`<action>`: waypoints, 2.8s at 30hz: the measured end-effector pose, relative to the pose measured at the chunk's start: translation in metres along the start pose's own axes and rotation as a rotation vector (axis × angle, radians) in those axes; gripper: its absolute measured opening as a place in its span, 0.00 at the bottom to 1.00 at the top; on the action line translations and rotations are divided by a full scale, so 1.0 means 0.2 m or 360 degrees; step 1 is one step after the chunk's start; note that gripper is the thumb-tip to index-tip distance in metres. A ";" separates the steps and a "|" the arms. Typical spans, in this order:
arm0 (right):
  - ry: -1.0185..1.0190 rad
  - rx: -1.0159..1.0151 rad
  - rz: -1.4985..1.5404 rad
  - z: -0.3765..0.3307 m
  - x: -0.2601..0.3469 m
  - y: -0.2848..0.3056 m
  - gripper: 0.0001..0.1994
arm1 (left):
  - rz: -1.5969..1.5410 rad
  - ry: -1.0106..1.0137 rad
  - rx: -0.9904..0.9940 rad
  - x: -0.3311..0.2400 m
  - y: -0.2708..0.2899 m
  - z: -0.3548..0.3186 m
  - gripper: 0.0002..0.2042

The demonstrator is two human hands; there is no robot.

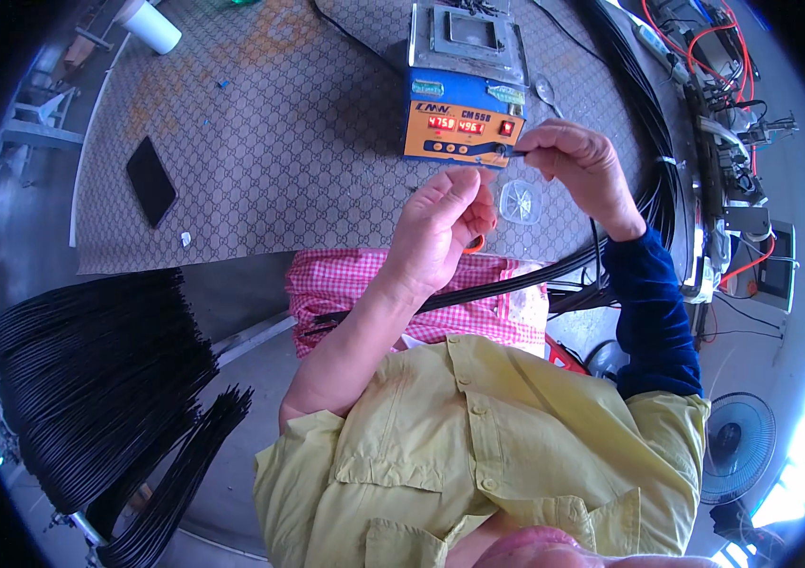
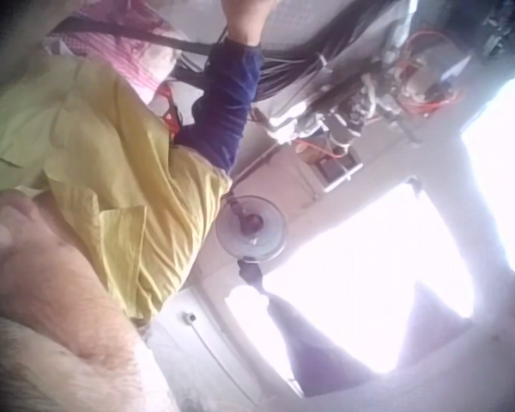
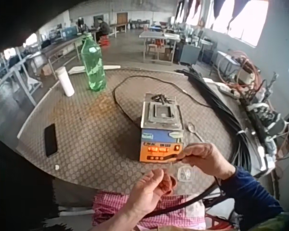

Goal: Preparing and processing electrical wires using a specialized machine and manual tools.

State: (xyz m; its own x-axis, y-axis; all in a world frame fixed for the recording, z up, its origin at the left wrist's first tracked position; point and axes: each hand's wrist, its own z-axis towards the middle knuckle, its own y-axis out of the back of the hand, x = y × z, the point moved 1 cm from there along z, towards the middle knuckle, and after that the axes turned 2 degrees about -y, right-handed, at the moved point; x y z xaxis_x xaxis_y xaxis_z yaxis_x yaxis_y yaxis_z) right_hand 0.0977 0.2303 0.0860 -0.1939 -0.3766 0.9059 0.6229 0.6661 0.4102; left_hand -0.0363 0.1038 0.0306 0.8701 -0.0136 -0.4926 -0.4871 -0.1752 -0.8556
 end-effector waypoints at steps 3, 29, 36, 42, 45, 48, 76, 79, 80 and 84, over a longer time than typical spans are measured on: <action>0.0169 -0.0058 -0.0454 0.11 0.03 0.06 0.06 | 0.0109 -0.0015 -0.0068 0.01 0.05 -0.02 0.09; 0.0538 0.0108 -0.1665 0.73 -0.19 0.23 0.05 | 0.0280 0.0145 -0.0454 0.07 0.27 -0.10 0.06; 0.0521 0.0086 -0.1656 0.73 -0.19 0.21 0.04 | 0.0280 0.0135 -0.0454 0.08 0.28 -0.10 0.06; 0.0501 0.0088 -0.1686 0.73 -0.19 0.21 0.04 | 0.0281 0.0122 -0.0440 0.08 0.28 -0.09 0.06; 0.0480 0.0101 -0.1711 0.73 -0.17 0.21 0.04 | 0.0273 0.0110 -0.0412 0.08 0.28 -0.09 0.06; 0.0524 0.0106 -0.1692 0.73 -0.19 0.21 0.04 | 0.0275 0.0113 -0.0422 0.08 0.28 -0.09 0.06; 0.0112 0.0092 -0.0993 0.70 -0.20 0.31 0.05 | 0.0350 0.0088 -0.0407 0.06 0.29 -0.09 0.06; 0.0126 0.0098 -0.0791 0.68 -0.19 0.31 0.05 | 0.0355 0.0094 -0.0410 0.07 0.29 -0.09 0.06; 0.0142 0.0092 -0.0721 0.68 -0.18 0.31 0.05 | 0.0353 0.0095 -0.0409 0.07 0.28 -0.09 0.06; 0.0096 0.0074 -0.0599 0.66 -0.15 0.29 0.05 | 0.0353 0.0095 -0.0428 0.07 0.28 -0.09 0.06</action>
State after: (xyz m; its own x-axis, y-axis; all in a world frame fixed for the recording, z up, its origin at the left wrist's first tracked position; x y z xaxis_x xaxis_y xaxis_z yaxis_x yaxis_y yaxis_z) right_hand 0.0390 0.3648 0.0962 -0.3564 -0.6367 0.6838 0.4815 0.5020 0.7184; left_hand -0.0508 0.0759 -0.0210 0.7522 -0.1365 -0.6446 -0.6344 -0.4146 -0.6524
